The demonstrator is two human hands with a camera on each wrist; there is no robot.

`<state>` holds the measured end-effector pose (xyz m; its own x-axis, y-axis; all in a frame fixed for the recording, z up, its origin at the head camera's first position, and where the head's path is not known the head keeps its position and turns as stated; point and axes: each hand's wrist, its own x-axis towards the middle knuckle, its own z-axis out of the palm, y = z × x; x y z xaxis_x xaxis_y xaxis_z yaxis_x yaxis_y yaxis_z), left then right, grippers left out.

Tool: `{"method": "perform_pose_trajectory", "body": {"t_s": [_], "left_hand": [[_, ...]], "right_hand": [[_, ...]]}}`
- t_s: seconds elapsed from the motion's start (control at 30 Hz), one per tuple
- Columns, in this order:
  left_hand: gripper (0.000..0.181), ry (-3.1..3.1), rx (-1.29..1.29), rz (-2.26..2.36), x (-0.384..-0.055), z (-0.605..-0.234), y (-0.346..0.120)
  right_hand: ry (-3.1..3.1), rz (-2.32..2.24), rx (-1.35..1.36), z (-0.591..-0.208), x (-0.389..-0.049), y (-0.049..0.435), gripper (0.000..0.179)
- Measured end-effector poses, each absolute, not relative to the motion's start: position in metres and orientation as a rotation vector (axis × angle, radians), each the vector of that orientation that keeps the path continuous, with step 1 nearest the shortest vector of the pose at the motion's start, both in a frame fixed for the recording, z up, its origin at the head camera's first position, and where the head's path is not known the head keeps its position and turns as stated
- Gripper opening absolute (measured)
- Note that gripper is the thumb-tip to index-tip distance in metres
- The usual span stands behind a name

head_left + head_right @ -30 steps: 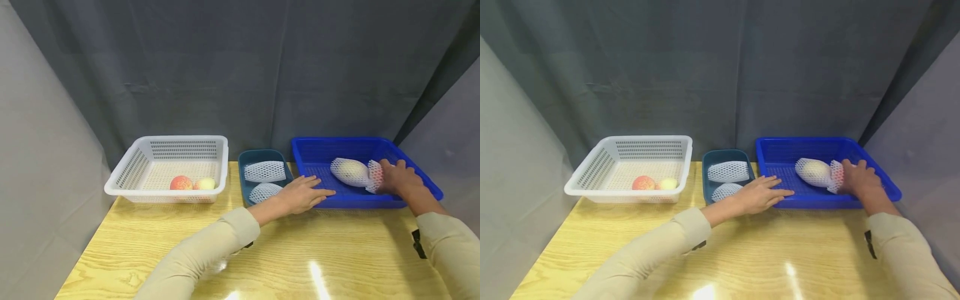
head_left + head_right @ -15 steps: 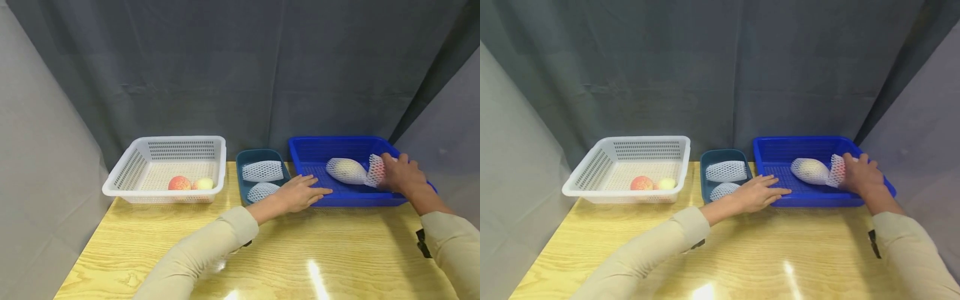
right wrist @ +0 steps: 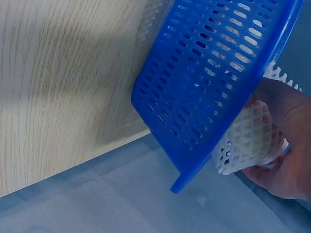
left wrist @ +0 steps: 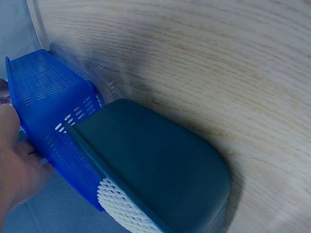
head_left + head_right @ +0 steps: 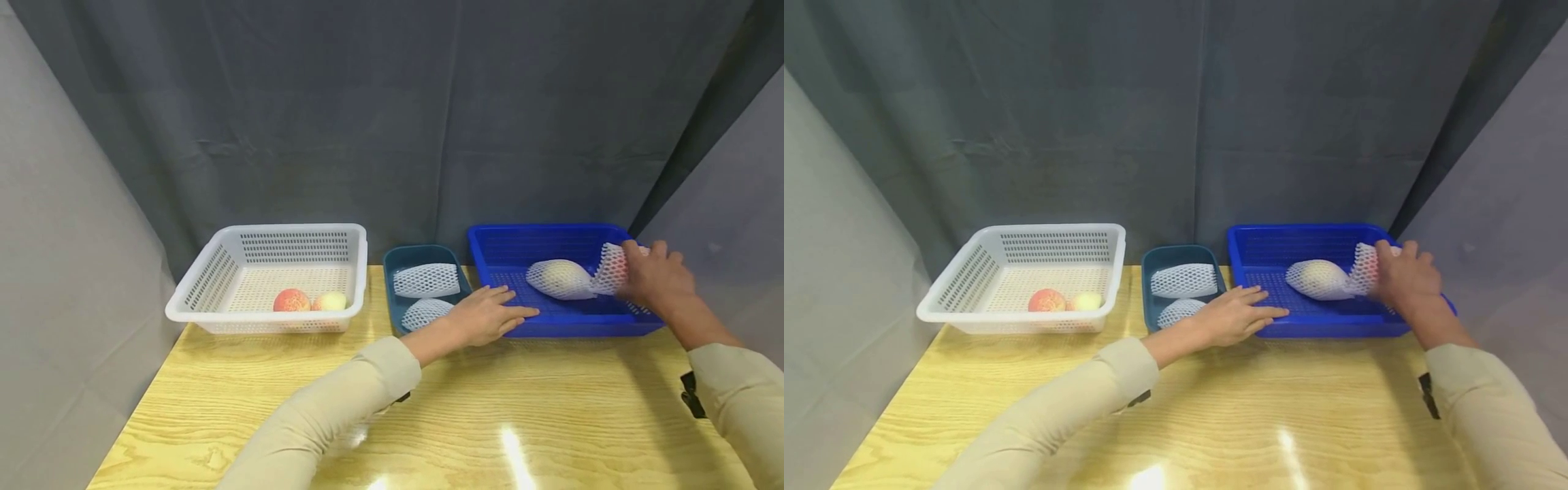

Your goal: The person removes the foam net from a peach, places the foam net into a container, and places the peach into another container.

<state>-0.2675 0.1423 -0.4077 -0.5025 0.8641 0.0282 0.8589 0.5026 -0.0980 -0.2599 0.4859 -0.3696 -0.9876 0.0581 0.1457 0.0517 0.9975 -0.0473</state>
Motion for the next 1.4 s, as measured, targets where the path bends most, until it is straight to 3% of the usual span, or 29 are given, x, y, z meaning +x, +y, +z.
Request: {"method": "perform_pose_trajectory", "body": {"t_s": [1.4], "left_hand": [[0.046, -2.598, -1.524, 0.043, -0.269, -0.406, 0.133]], "right_hand": [[-2.869, 0.182, 0.074, -0.328, -0.249, 0.421, 0.096]]}}
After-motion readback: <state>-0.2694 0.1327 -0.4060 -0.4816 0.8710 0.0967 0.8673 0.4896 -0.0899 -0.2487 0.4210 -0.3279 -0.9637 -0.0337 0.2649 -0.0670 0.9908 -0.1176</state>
